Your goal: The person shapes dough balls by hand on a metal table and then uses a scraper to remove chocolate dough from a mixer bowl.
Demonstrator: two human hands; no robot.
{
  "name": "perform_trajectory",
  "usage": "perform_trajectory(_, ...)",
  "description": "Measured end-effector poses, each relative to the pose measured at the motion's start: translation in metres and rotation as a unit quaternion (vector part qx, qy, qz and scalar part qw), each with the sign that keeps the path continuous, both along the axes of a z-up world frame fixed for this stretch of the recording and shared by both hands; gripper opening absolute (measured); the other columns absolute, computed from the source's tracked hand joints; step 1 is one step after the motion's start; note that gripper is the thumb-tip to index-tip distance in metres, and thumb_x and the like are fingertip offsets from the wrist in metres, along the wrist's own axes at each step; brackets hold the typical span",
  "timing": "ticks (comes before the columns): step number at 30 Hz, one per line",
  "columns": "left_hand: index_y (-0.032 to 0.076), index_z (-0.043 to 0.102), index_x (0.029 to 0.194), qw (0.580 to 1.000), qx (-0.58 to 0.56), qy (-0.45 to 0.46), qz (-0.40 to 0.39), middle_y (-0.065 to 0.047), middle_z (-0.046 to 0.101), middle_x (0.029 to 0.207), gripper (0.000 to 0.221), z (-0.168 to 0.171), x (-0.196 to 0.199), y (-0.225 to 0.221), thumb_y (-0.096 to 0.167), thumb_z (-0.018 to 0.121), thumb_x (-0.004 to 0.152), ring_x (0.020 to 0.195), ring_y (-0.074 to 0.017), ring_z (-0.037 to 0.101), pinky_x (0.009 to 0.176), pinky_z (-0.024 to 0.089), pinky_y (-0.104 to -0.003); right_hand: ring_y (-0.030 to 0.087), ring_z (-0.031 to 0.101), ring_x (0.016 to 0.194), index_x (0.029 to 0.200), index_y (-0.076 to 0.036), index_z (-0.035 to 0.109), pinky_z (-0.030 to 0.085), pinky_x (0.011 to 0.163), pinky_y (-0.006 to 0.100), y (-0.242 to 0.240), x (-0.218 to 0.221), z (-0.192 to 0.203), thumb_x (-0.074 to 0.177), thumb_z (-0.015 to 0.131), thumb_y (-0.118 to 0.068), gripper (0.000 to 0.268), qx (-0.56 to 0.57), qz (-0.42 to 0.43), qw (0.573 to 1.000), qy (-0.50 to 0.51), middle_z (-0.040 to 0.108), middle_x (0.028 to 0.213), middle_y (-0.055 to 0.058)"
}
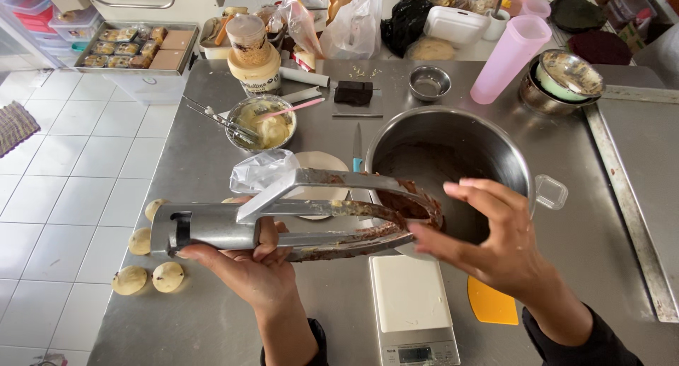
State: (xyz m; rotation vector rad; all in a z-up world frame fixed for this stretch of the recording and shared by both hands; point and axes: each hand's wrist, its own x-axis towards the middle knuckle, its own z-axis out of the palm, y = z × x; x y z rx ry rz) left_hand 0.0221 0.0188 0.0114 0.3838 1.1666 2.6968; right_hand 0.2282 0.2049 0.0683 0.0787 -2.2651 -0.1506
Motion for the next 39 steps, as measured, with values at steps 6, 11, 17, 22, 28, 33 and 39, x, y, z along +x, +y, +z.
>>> perform_trajectory(6, 0.003, 0.058, 0.105, 0.999, 0.001, 0.0, -0.033, 0.005, 0.029, 0.053, 0.083, 0.009, 0.002, 0.001, 0.077, 0.022, 0.097, 0.043, -0.0035, 0.018, 0.037, 0.015, -0.022, 0.024, 0.045, 0.123, 0.109, -0.026, 0.082, 0.048, 0.098, 0.038, 0.001, 0.004, -0.014, 0.084, 0.088, -0.031, 0.026, 0.054, -0.076, 0.995, 0.019, 0.067, 0.122, 0.006)
perform_trajectory(11, 0.011, 0.047, 0.095, 0.998, -0.034, -0.054, 0.001, 0.005, 0.028, 0.052, 0.068, 0.012, 0.004, 0.006, 0.076, 0.026, 0.098, 0.041, -0.0038, 0.018, 0.034, 0.014, -0.022, 0.019, 0.041, 0.119, 0.104, -0.024, 0.084, 0.047, 0.095, 0.035, 0.006, 0.017, -0.047, 0.085, 0.087, -0.037, 0.023, 0.173, -0.094, 0.972, 0.133, 0.061, 0.113, -0.007)
perform_trajectory(17, 0.012, 0.048, 0.094, 0.993, 0.03, -0.117, 0.015, 0.006, 0.027, 0.05, 0.073, 0.008, 0.011, 0.011, 0.08, 0.021, 0.094, 0.039, -0.0056, 0.02, 0.032, 0.016, -0.023, 0.021, 0.045, 0.122, 0.106, -0.02, 0.07, 0.047, 0.096, 0.035, -0.006, 0.001, -0.05, 0.083, 0.085, -0.049, 0.04, -0.071, -0.029, 0.974, 0.213, 0.056, 0.112, 0.005)
perform_trajectory(22, 0.006, 0.05, 0.09, 0.996, 0.014, -0.083, 0.034, 0.007, 0.026, 0.053, 0.084, 0.006, 0.023, 0.01, 0.084, 0.019, 0.093, 0.041, -0.0038, 0.017, 0.033, 0.017, -0.022, 0.027, 0.062, 0.105, 0.113, 0.0, 0.069, 0.049, 0.091, 0.038, -0.021, -0.013, -0.039, 0.08, 0.091, -0.03, 0.05, -0.096, -0.148, 0.966, 0.19, 0.069, 0.108, 0.01)
perform_trajectory(28, 0.002, 0.057, 0.091, 0.996, -0.012, -0.08, 0.04, 0.005, 0.029, 0.051, 0.093, 0.005, 0.025, 0.015, 0.086, 0.019, 0.086, 0.039, -0.0056, 0.017, 0.032, 0.017, -0.022, 0.024, 0.066, 0.093, 0.11, -0.002, 0.077, 0.051, 0.078, 0.033, -0.007, -0.027, -0.037, 0.091, 0.09, -0.009, 0.024, -0.06, -0.179, 0.96, 0.206, 0.072, 0.1, 0.006)
perform_trajectory(33, 0.006, 0.055, 0.1, 0.992, 0.063, -0.047, 0.095, 0.003, 0.034, 0.061, 0.084, -0.014, 0.011, 0.022, 0.084, 0.026, 0.093, 0.048, -0.0053, 0.019, 0.039, 0.015, -0.021, 0.022, 0.065, 0.091, 0.098, -0.004, 0.076, 0.05, 0.078, 0.036, 0.023, -0.053, -0.033, 0.089, 0.09, -0.012, 0.018, 0.008, -0.132, 0.976, 0.17, 0.071, 0.094, 0.004)
perform_trajectory(39, 0.002, 0.063, 0.103, 0.979, 0.091, -0.096, 0.152, 0.006, 0.029, 0.059, 0.087, -0.023, -0.028, -0.008, 0.083, 0.031, 0.095, 0.045, -0.0053, 0.018, 0.038, 0.013, -0.023, 0.029, 0.053, 0.122, 0.118, -0.014, 0.066, 0.047, 0.095, 0.049, 0.114, -0.059, -0.065, 0.08, 0.08, -0.04, 0.048, -0.023, -0.215, 0.926, -0.309, 0.061, 0.127, 0.009)
